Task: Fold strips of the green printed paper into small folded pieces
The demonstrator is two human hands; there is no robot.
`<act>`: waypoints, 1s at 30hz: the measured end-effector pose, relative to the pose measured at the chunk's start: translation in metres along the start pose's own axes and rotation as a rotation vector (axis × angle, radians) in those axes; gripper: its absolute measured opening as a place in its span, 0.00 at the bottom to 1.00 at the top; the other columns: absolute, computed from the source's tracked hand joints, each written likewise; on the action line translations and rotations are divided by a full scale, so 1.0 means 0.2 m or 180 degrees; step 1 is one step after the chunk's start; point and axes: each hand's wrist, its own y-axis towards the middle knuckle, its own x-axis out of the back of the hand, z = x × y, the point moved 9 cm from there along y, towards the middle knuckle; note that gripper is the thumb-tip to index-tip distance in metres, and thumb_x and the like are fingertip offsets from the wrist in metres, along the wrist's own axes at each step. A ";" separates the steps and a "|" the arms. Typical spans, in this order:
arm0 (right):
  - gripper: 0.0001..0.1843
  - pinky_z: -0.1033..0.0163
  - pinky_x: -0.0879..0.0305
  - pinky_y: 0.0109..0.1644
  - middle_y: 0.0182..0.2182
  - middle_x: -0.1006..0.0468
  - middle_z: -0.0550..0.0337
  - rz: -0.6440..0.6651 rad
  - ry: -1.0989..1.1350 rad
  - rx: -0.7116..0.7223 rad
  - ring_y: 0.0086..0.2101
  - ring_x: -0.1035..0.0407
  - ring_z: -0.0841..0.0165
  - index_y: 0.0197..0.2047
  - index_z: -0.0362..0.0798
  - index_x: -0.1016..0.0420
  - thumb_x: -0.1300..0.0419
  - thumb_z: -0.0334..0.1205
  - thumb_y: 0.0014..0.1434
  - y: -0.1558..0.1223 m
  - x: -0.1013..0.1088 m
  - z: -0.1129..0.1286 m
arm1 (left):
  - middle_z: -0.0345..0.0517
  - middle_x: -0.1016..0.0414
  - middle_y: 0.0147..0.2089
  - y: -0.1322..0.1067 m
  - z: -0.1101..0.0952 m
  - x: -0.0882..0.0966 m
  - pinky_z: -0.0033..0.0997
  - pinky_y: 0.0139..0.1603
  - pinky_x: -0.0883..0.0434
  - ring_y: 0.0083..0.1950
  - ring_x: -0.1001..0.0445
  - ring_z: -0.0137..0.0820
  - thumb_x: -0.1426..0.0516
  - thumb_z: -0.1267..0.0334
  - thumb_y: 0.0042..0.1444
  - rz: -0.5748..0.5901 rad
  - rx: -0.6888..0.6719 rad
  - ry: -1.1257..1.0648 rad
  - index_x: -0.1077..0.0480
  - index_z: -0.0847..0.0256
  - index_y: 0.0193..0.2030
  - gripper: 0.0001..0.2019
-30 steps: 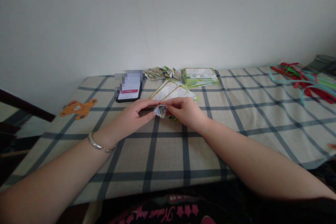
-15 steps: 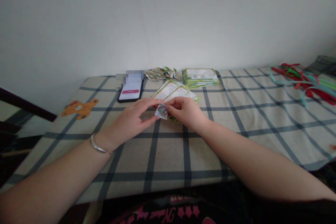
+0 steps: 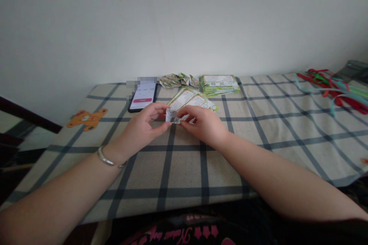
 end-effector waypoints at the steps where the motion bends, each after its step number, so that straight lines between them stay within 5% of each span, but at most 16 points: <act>1: 0.08 0.68 0.33 0.34 0.34 0.20 0.62 0.0026 -0.0067 0.0062 0.31 0.26 0.72 0.40 0.49 0.24 0.39 0.34 0.56 0.00 0.00 0.01 | 0.48 0.25 0.49 0.00 0.00 0.00 0.37 0.54 0.26 0.50 0.23 0.32 0.40 0.67 0.56 0.0007 -0.0001 -0.0025 0.36 0.60 0.52 0.18; 15: 0.03 0.69 0.38 0.27 0.27 0.22 0.62 0.0093 0.0569 -0.0055 0.24 0.32 0.75 0.33 0.46 0.23 0.35 0.36 0.54 0.02 -0.01 -0.02 | 0.44 0.28 0.50 -0.01 -0.01 -0.06 0.30 0.48 0.27 0.44 0.26 0.27 0.42 0.69 0.58 0.0324 -0.0144 -0.0268 0.35 0.58 0.52 0.15; 22: 0.09 0.68 0.38 0.28 0.24 0.25 0.64 0.0195 0.1679 -0.0460 0.24 0.34 0.75 0.29 0.46 0.26 0.32 0.41 0.52 0.01 -0.07 -0.07 | 0.43 0.29 0.47 -0.01 -0.03 -0.07 0.29 0.46 0.27 0.41 0.27 0.25 0.43 0.71 0.56 0.0368 -0.0159 -0.0272 0.35 0.58 0.49 0.14; 30: 0.15 0.67 0.37 0.27 0.24 0.26 0.64 0.0110 0.2093 -0.0742 0.24 0.33 0.74 0.29 0.47 0.29 0.30 0.47 0.49 0.01 -0.10 -0.11 | 0.43 0.29 0.46 -0.01 -0.03 -0.06 0.31 0.45 0.27 0.40 0.27 0.26 0.42 0.69 0.57 0.0293 0.0004 -0.0325 0.35 0.58 0.49 0.13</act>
